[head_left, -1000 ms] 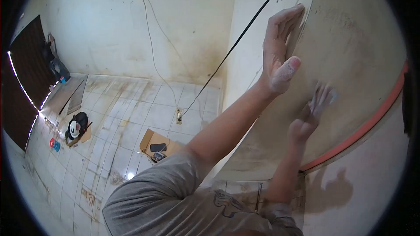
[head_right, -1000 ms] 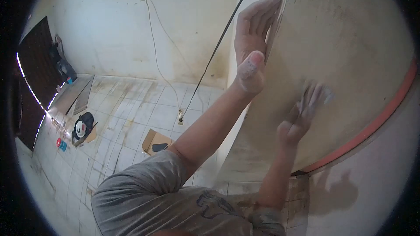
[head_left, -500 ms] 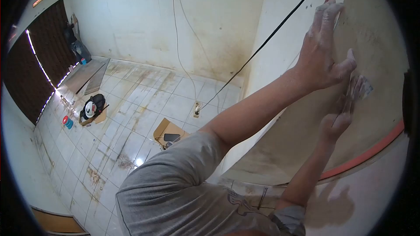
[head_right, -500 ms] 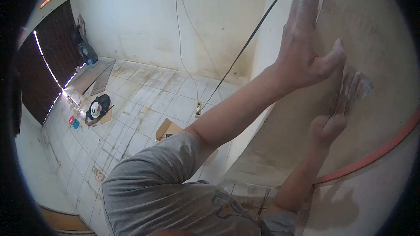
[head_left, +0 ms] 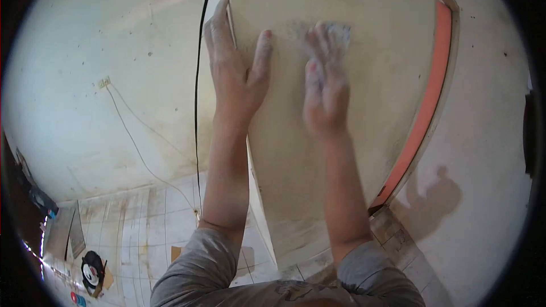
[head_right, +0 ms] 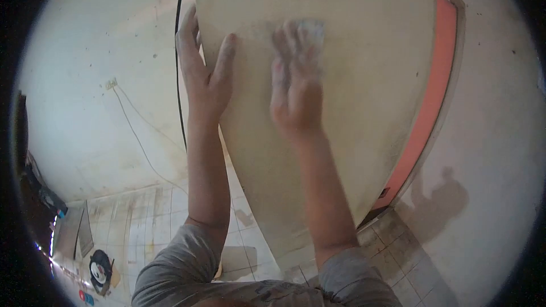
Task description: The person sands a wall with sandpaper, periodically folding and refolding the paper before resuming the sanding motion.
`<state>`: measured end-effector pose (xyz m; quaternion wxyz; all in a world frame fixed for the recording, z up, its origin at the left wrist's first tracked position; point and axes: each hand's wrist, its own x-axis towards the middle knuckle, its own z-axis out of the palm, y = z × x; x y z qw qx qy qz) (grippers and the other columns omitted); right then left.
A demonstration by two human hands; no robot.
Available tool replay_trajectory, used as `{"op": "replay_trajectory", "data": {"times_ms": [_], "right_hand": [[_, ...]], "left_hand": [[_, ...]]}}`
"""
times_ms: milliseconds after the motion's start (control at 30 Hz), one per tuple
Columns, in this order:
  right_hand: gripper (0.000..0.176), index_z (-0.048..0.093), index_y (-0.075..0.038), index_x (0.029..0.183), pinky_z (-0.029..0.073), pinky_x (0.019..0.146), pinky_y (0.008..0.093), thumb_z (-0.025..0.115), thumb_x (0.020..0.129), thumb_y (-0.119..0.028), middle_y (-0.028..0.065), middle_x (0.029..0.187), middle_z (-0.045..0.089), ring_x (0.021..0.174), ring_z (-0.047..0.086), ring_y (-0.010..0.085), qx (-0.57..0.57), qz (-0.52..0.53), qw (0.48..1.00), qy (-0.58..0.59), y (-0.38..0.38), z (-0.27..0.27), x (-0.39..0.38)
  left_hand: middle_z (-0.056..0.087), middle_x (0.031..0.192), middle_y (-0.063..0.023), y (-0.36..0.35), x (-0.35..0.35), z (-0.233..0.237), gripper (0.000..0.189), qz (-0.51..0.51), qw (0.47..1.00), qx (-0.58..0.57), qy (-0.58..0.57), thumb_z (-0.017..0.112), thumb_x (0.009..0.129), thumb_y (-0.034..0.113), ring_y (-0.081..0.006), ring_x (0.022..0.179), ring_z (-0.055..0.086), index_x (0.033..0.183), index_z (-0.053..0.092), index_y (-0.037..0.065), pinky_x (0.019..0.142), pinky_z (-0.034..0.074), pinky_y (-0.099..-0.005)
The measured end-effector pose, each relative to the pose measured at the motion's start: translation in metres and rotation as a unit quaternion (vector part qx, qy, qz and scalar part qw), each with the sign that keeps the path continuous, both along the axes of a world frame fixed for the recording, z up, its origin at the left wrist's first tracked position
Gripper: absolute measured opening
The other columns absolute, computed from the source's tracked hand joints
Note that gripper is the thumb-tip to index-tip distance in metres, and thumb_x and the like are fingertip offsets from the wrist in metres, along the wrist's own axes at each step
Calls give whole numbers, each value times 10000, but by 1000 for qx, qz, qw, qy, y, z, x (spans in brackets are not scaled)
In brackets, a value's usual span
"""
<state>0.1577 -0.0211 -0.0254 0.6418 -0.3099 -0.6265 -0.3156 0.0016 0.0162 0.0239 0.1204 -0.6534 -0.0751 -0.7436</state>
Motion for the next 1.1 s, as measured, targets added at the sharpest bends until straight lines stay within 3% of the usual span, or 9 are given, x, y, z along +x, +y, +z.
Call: {"op": "replay_trajectory", "data": {"times_ms": [100, 233, 400, 567, 800, 867, 967, 1100], "right_hand": [[523, 519, -57, 1521, 291, 1236, 525, 511, 998, -61, 157, 1607, 455, 1514, 368, 389, -46, -23, 999, 19, -14, -61, -16], [563, 490, -65, 1544, 295, 1240, 527, 515, 981, -51, 153, 1619, 437, 1513, 365, 397, -56, -58, 997, 1, -22, -68, -16], [520, 495, -57, 1536, 309, 1234, 508, 495, 1017, -85, 156, 1616, 438, 1501, 375, 407, 8, -55, 998, -25, -3, 8, -3], [502, 499, -53, 1532, 311, 1233, 500, 483, 1031, -88, 160, 1607, 449, 1493, 381, 418, 22, -62, 998, -25, -3, 46, -3], [539, 507, -60, 1530, 325, 1226, 513, 527, 991, -67, 160, 1594, 469, 1488, 396, 415, -41, -68, 997, -17, -21, -55, -9], [551, 507, -58, 1530, 332, 1223, 512, 539, 980, -64, 161, 1591, 473, 1488, 399, 409, -42, -65, 997, -19, -20, -61, -4], [548, 504, -43, 1528, 332, 1226, 505, 543, 982, -73, 161, 1592, 472, 1491, 398, 399, -21, -66, 997, -32, -17, -43, 0], [505, 496, -4, 1519, 303, 1242, 497, 499, 1029, -124, 163, 1613, 440, 1501, 381, 393, 27, -88, 994, -53, -5, 38, -5]], "left_hand": [[488, 1421, -238, 0, 1, 2, 644, -31, 999, -8, -11, 653, 962, 147, -374, 1335, 462, 1521, 390, -33, 1124, 372, -491], [474, 1452, -217, -6, 1, -2, 625, -154, 987, -41, -26, 588, 1008, 283, -348, 1385, 419, 1529, 408, -13, 1168, 319, -497], [451, 1482, -215, -3, -5, -3, 709, -163, 985, -58, -19, 487, 1023, 466, -336, 1434, 359, 1541, 400, -10, 1211, 250, -507], [419, 1514, -215, -2, -4, -6, 741, -194, 980, -43, -6, 478, 1015, 483, -343, 1456, 326, 1546, 385, -26, 1216, 241, -521], [401, 1527, -208, 1, -3, -5, 701, -233, 971, -53, -3, 479, 1017, 436, -335, 1458, 332, 1541, 392, -21, 1220, 238, -505], [391, 1531, -202, 2, -8, -5, 696, -249, 966, -71, -1, 476, 1023, 439, -334, 1464, 316, 1540, 388, -19, 1222, 231, -502], [375, 1536, -199, 5, -5, -4, 696, -234, 969, -74, 4, 471, 1032, 446, -336, 1472, 293, 1542, 376, -17, 1224, 221, -495], [299, 1569, -212, 2, -7, -5, 769, -137, 987, -82, 28, 472, 1014, 484, -371, 1513, 244, 1592, 272, 18, 1242, 210, -528]]}}
